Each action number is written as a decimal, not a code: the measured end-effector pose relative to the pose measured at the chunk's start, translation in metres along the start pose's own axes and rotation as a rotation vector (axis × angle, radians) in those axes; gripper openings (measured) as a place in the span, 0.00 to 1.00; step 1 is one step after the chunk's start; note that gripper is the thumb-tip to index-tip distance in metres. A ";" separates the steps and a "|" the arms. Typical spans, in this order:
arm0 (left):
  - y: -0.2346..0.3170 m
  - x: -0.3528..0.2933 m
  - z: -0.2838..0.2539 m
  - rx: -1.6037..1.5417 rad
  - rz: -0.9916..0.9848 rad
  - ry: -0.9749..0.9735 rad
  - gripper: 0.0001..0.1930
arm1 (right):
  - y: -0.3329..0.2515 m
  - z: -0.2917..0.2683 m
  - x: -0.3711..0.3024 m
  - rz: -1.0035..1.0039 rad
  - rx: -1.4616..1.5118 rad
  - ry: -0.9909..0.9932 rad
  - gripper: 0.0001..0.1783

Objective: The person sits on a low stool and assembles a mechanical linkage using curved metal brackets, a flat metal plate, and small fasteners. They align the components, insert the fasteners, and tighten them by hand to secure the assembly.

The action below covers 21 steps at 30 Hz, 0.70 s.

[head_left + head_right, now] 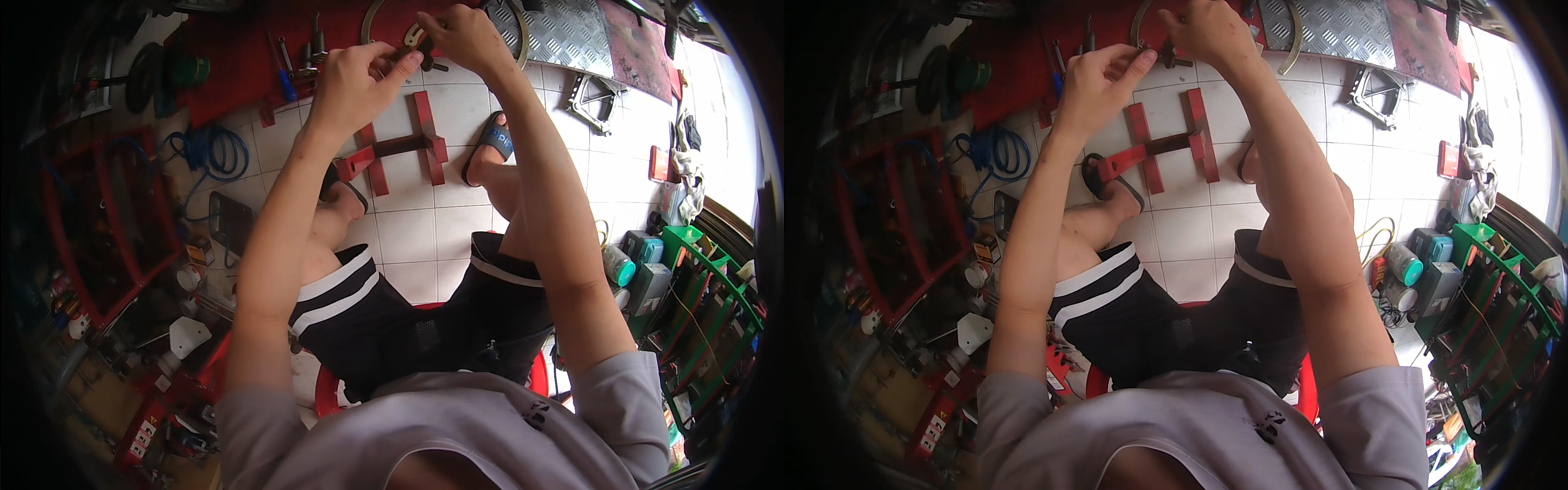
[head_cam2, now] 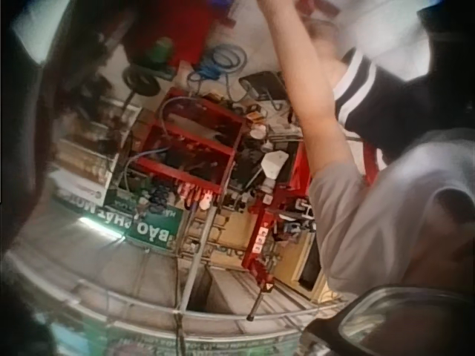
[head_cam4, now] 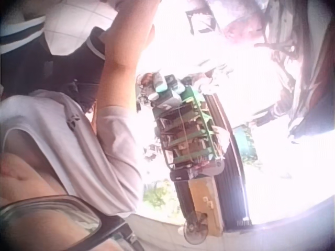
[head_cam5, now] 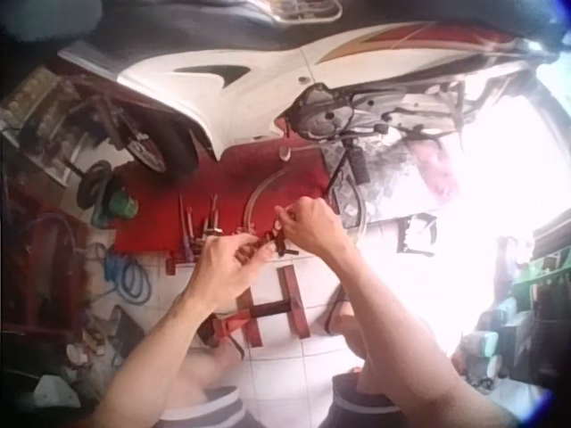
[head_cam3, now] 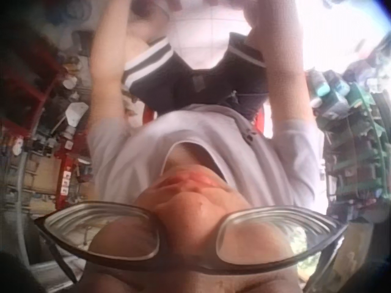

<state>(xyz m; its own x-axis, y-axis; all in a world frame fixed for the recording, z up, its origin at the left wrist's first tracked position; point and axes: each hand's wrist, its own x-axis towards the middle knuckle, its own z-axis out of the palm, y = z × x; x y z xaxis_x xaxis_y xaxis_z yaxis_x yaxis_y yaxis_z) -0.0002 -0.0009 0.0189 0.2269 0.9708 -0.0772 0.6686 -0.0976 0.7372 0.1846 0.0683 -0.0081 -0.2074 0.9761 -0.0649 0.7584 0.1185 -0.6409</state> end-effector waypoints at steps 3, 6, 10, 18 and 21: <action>-0.003 -0.003 0.004 -0.043 0.009 -0.007 0.20 | -0.004 0.005 -0.007 0.072 -0.018 -0.044 0.22; -0.007 0.005 0.004 -0.002 0.451 0.195 0.19 | 0.002 0.013 -0.003 0.027 -0.074 -0.003 0.21; -0.001 0.001 0.005 -0.033 0.186 0.186 0.18 | 0.009 0.015 -0.001 0.051 0.029 -0.038 0.20; -0.009 0.008 0.001 -0.037 0.475 0.217 0.16 | -0.002 0.006 -0.001 0.099 0.103 -0.065 0.24; 0.000 0.004 0.004 -0.123 0.136 0.159 0.15 | -0.003 -0.003 -0.006 0.090 0.144 -0.091 0.21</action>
<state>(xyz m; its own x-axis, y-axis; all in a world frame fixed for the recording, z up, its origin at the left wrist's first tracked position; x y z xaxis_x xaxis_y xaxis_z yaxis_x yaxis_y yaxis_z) 0.0031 0.0021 0.0156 0.1881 0.9737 0.1282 0.5456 -0.2121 0.8107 0.1859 0.0625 -0.0034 -0.2030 0.9603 -0.1914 0.6812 -0.0019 -0.7321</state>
